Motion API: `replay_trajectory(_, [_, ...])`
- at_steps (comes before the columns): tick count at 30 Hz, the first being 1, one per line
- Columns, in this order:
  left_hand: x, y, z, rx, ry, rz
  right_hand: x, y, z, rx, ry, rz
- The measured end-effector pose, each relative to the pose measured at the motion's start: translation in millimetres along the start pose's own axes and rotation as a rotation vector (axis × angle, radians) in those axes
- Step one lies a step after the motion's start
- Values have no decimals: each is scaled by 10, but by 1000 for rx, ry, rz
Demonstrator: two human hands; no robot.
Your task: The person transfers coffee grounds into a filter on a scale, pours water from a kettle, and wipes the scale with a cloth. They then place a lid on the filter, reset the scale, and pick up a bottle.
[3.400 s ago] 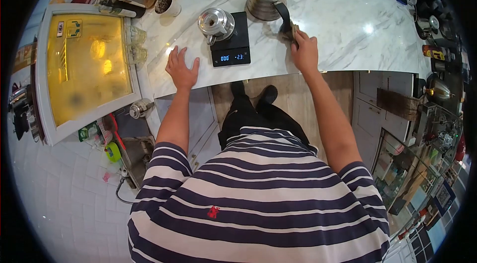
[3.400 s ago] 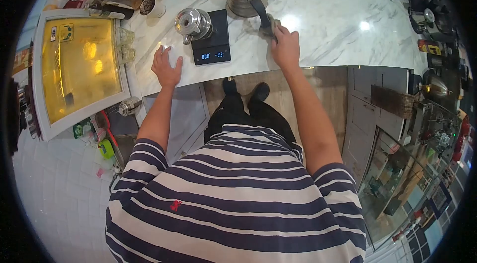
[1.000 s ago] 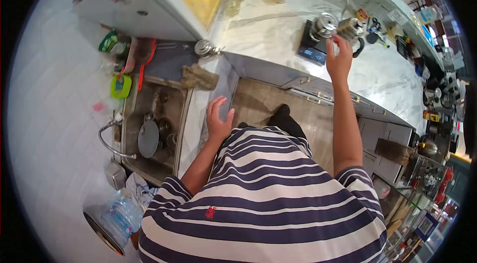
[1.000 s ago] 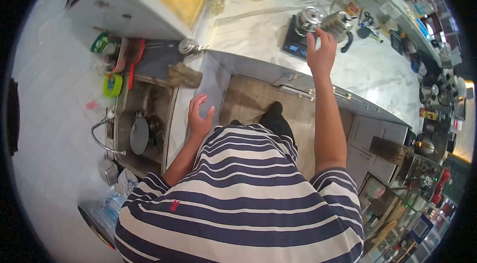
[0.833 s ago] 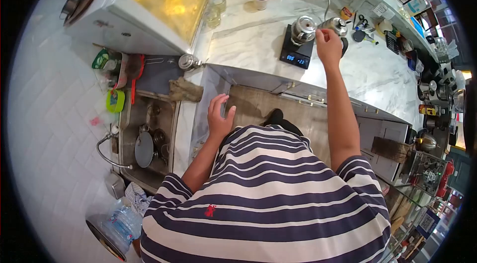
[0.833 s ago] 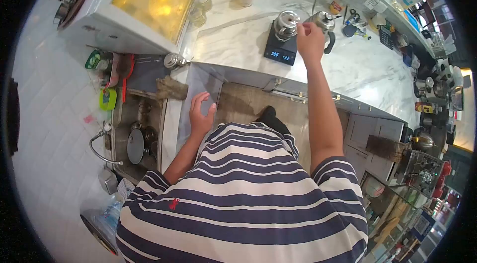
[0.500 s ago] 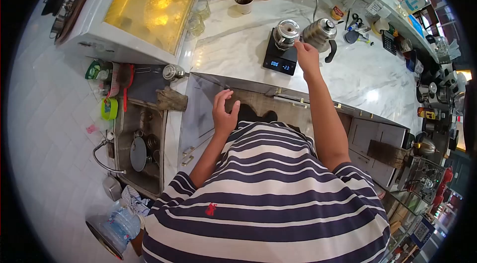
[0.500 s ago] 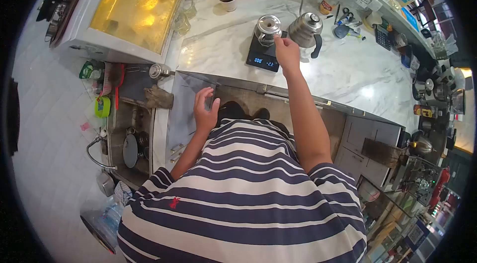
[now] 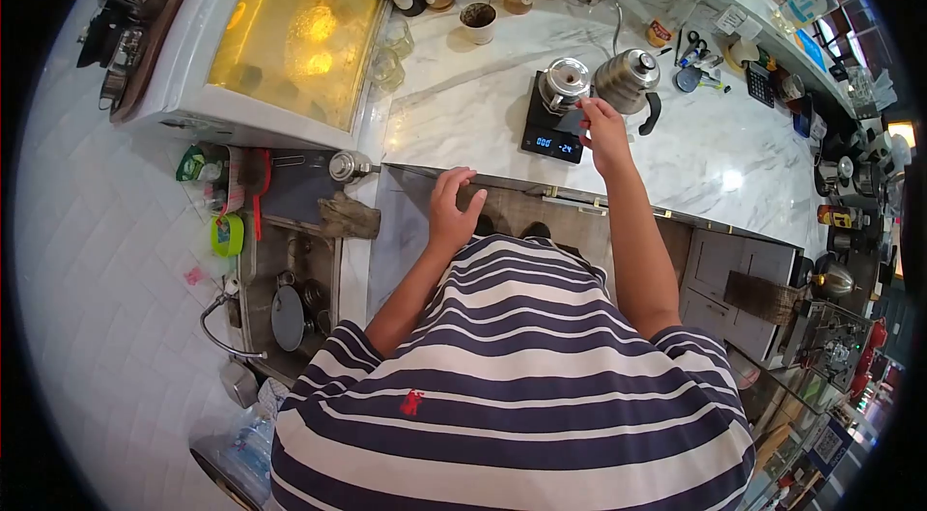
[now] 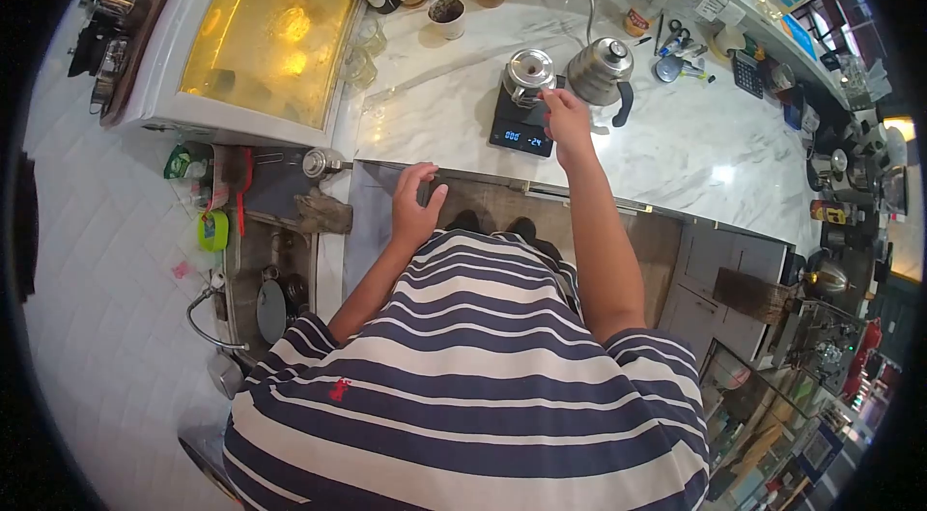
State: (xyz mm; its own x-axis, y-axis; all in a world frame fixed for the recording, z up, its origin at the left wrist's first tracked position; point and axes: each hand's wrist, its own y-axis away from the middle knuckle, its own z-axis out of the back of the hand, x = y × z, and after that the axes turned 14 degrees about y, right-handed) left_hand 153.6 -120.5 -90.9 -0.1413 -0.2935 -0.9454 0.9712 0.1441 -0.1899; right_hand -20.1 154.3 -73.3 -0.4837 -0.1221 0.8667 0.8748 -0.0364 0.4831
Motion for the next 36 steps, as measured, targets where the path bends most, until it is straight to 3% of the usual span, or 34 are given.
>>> replay_trajectory(13, [172, 51, 191, 83, 27, 42, 36, 197, -33, -6, -215, 60])
replay_trajectory(21, [180, 205, 351, 18, 7, 66, -6, 800, -243, 18, -107, 31])
replay_trajectory(30, [195, 818, 402, -113, -24, 268, -775, 995, -715, 271, 50, -99])
replay_trajectory(36, [175, 1383, 551, -285, -87, 367, -1192, 1002, -1206, 476, 198, -52])
